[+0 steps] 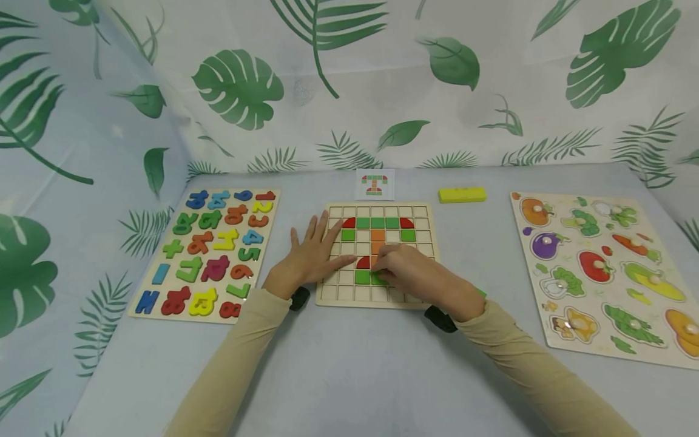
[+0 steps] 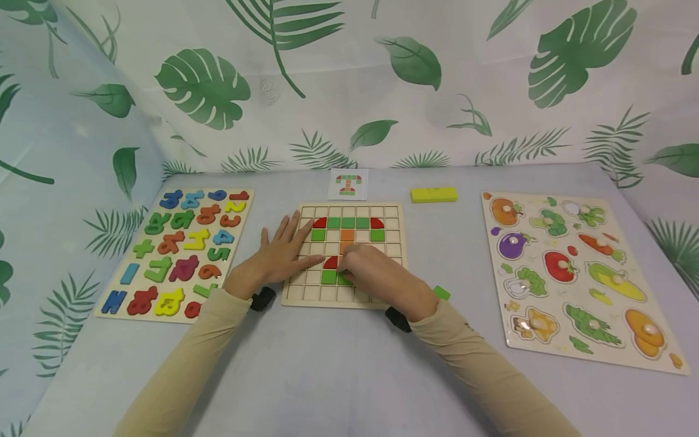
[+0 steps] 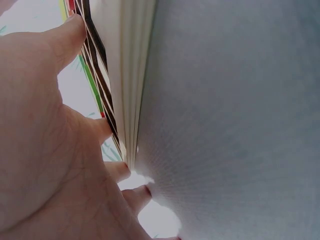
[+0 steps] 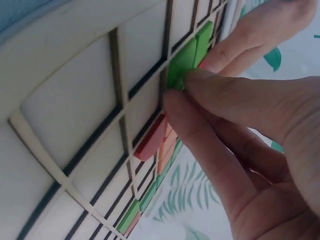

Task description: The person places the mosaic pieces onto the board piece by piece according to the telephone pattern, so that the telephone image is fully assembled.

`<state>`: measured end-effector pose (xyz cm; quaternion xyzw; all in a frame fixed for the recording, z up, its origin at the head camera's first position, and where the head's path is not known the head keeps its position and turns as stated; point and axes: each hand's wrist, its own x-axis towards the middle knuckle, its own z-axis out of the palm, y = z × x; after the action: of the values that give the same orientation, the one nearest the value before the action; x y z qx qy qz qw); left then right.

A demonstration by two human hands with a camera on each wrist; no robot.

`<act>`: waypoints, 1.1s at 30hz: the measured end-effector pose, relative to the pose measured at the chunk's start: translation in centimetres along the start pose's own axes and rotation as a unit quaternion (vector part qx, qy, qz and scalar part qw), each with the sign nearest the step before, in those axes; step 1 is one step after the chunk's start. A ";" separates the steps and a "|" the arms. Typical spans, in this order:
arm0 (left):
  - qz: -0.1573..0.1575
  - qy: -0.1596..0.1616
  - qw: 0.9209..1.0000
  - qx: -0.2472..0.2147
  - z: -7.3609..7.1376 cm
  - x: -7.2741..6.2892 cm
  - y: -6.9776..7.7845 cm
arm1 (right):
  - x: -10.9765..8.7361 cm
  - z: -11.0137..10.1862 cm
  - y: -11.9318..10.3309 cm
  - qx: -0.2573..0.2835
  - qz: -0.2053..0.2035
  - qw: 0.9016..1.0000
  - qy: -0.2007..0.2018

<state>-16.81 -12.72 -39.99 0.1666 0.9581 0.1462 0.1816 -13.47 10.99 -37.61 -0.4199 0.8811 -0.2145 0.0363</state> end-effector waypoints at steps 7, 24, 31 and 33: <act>0.004 0.001 1.000 -0.002 0.0 0.0 0.0 | -0.1 0.2 0.0 -0.014 -0.014 1.000 0.018; 0.002 0.000 1.000 -0.004 0.0 0.0 0.2 | -3.0 -2.3 2.0 0.102 0.007 0.995 0.001; 0.003 -0.002 1.000 -0.010 0.0 -0.1 0.1 | -6.0 -4.8 3.9 0.088 0.048 0.995 -0.031; 0.002 -0.002 1.000 -0.010 0.1 -0.1 0.1 | -7.0 -5.3 4.5 0.086 0.059 0.994 -0.037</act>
<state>-16.66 -12.70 -39.99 0.1673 0.9558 0.1562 0.1847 -13.51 20.67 -35.51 -0.3705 0.8804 -0.2715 0.1179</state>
